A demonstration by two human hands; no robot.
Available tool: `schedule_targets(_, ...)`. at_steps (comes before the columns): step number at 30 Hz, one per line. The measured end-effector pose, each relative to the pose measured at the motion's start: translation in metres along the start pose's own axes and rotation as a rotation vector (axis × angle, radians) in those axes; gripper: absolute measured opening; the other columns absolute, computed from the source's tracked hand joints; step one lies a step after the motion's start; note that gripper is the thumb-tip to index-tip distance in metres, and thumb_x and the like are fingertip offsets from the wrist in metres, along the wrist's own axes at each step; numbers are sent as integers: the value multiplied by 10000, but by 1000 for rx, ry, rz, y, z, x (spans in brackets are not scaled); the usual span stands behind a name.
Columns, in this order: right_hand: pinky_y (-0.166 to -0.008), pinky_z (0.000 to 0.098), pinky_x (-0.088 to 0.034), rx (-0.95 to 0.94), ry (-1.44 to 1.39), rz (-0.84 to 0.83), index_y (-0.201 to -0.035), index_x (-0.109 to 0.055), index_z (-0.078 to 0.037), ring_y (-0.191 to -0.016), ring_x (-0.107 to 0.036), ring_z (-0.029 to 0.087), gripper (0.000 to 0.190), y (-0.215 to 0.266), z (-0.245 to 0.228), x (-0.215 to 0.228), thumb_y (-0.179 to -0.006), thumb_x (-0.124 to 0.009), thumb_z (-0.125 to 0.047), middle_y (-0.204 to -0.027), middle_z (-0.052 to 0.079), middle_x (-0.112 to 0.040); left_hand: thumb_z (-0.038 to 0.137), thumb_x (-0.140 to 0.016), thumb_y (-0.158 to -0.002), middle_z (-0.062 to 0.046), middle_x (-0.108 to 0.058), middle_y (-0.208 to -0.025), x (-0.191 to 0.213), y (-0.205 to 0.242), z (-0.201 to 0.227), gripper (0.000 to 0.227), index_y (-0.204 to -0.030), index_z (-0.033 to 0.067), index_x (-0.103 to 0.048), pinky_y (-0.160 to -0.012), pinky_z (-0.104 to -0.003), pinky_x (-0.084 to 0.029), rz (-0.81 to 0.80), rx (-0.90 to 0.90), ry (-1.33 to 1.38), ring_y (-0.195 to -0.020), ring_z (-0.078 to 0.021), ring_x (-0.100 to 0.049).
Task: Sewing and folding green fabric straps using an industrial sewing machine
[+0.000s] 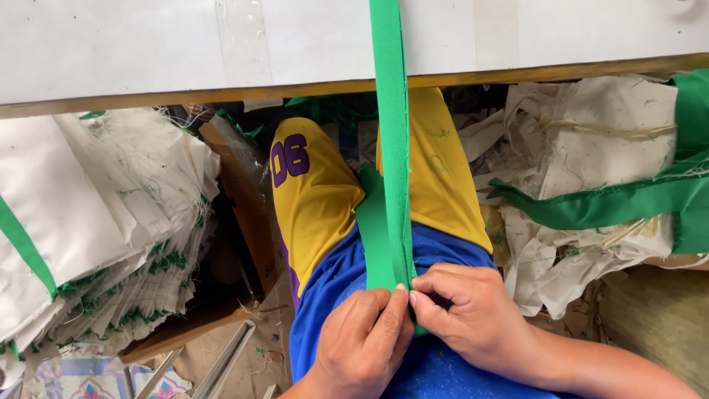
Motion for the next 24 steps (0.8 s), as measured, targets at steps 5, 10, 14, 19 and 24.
schedule_targets(5,-511,248,-452,-88,-74,-89,-816,-767,-120,-536,-560,69,154,-5,-2,4,-913,-661,-177,-625,-49,-632,23,-634,-1001,-161,-621,-918,3,0,2,178,-1138,-89,-644,-562,-390,-482,-56,-2,-34,-636,-276,-563)
schedule_targets(10,-570,241,-551,-130,-260,-228,-821,-746,-85,-592,-659,87,203,-6,-6,11,-957,-601,-127,-681,-16,-667,152,-609,-979,-178,-640,-863,7,-12,8,299,-1075,-126,-663,-565,-392,-475,-53,-15,-36,-626,-300,-574)
schedule_targets(14,-795,278,-569,-43,-389,-394,-1202,-744,-42,-851,-715,155,327,-5,0,16,-1025,-498,-167,-932,50,-724,248,-761,-971,-134,-668,-841,8,-11,8,339,-1025,-76,-680,-615,-357,-531,-6,19,-83,-657,-271,-628)
schedule_targets(19,-1038,366,-492,59,-373,-449,-1309,-657,-14,-1198,-641,277,339,-4,-6,18,-992,-559,-81,-1276,160,-652,10,-639,-984,-165,-617,-851,28,-14,7,168,-1074,-131,-659,-577,-351,-494,-123,-61,-104,-613,-265,-550)
schedule_targets(24,-897,362,-573,422,152,37,-1285,-600,-27,-984,-668,286,293,-15,-7,17,-1006,-607,-118,-1116,147,-627,-20,-563,-1004,-145,-546,-859,31,-18,6,170,-1089,-128,-664,-559,-366,-423,-307,-215,-362,-616,-250,-472)
Point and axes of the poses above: each hand's wrist, its own y-axis away from the middle knuckle, its own x-axis out of the back of the hand, z = x × y, the point moved 2 cm from there along -y, towards the middle knuckle
